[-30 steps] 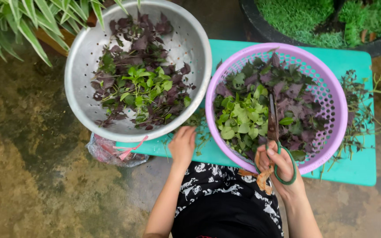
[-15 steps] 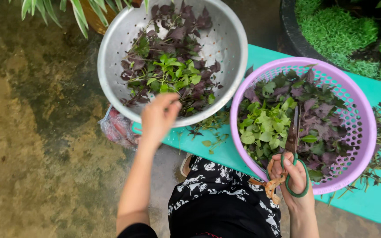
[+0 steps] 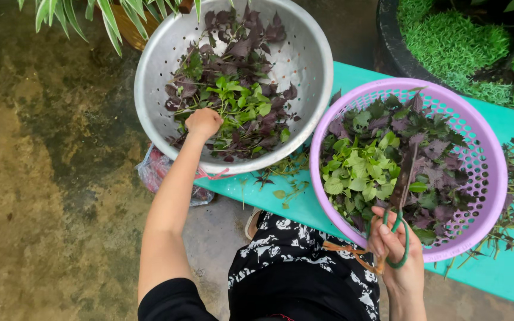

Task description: The person is picking leaves from stems with shears and by hand, then placing them into a colander and a plastic basket.

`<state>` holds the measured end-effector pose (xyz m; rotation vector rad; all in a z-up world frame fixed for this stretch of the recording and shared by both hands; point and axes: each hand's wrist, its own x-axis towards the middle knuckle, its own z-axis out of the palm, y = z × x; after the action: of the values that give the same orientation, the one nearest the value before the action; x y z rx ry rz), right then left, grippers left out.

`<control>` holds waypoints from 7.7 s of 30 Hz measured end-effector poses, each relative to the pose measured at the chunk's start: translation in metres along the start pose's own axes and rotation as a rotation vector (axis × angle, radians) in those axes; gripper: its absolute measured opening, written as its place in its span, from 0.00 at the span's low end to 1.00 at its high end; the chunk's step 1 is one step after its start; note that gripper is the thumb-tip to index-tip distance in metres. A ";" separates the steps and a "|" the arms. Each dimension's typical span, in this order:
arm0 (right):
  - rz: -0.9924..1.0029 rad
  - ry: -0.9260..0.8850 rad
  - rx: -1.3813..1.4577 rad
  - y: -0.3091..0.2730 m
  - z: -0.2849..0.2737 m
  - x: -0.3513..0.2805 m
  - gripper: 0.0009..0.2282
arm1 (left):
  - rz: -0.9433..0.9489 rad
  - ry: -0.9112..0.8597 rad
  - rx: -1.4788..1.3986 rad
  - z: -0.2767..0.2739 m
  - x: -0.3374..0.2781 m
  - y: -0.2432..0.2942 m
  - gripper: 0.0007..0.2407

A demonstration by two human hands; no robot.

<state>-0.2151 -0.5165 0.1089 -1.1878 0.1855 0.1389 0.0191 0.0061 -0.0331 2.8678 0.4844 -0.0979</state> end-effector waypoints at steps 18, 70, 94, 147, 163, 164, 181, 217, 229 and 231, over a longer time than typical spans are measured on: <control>-0.092 -0.248 -0.200 0.023 -0.005 0.003 0.27 | 0.311 -0.025 -1.400 -0.150 -0.118 0.109 0.10; -0.136 -0.059 -0.413 -0.033 -0.019 0.016 0.25 | 0.569 -0.356 -1.235 -0.111 -0.231 0.287 0.06; 0.057 0.066 0.016 -0.032 -0.023 0.016 0.14 | 0.256 0.065 -0.909 -0.107 -0.246 0.177 0.10; -0.076 -0.245 -0.138 0.004 0.015 0.006 0.26 | 0.611 0.277 -0.966 -0.163 -0.205 0.247 0.03; -0.047 -0.133 -0.001 -0.001 -0.013 -0.007 0.25 | 0.685 -0.147 -1.206 -0.129 -0.224 0.305 0.05; -0.045 -0.132 0.002 -0.002 -0.012 -0.008 0.25 | 0.684 -0.150 -1.202 -0.122 -0.223 0.304 0.05; 0.000 -0.104 -0.053 0.006 -0.023 0.003 0.22 | 0.605 -0.316 -1.302 -0.112 -0.219 0.310 0.06; 0.037 0.059 -0.061 -0.005 -0.020 0.022 0.13 | 0.530 0.224 -0.571 -0.109 -0.256 0.192 0.17; 0.075 0.099 -0.073 -0.002 -0.006 0.022 0.12 | 0.232 0.186 -0.288 -0.111 -0.105 0.083 0.05; 0.075 0.085 -0.062 -0.003 0.000 0.020 0.12 | 0.166 0.021 -0.161 -0.083 -0.063 0.072 0.05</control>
<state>-0.1947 -0.5176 0.1068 -1.2496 0.3024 0.1615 -0.0142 -0.0607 0.0692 2.7391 0.2441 0.0004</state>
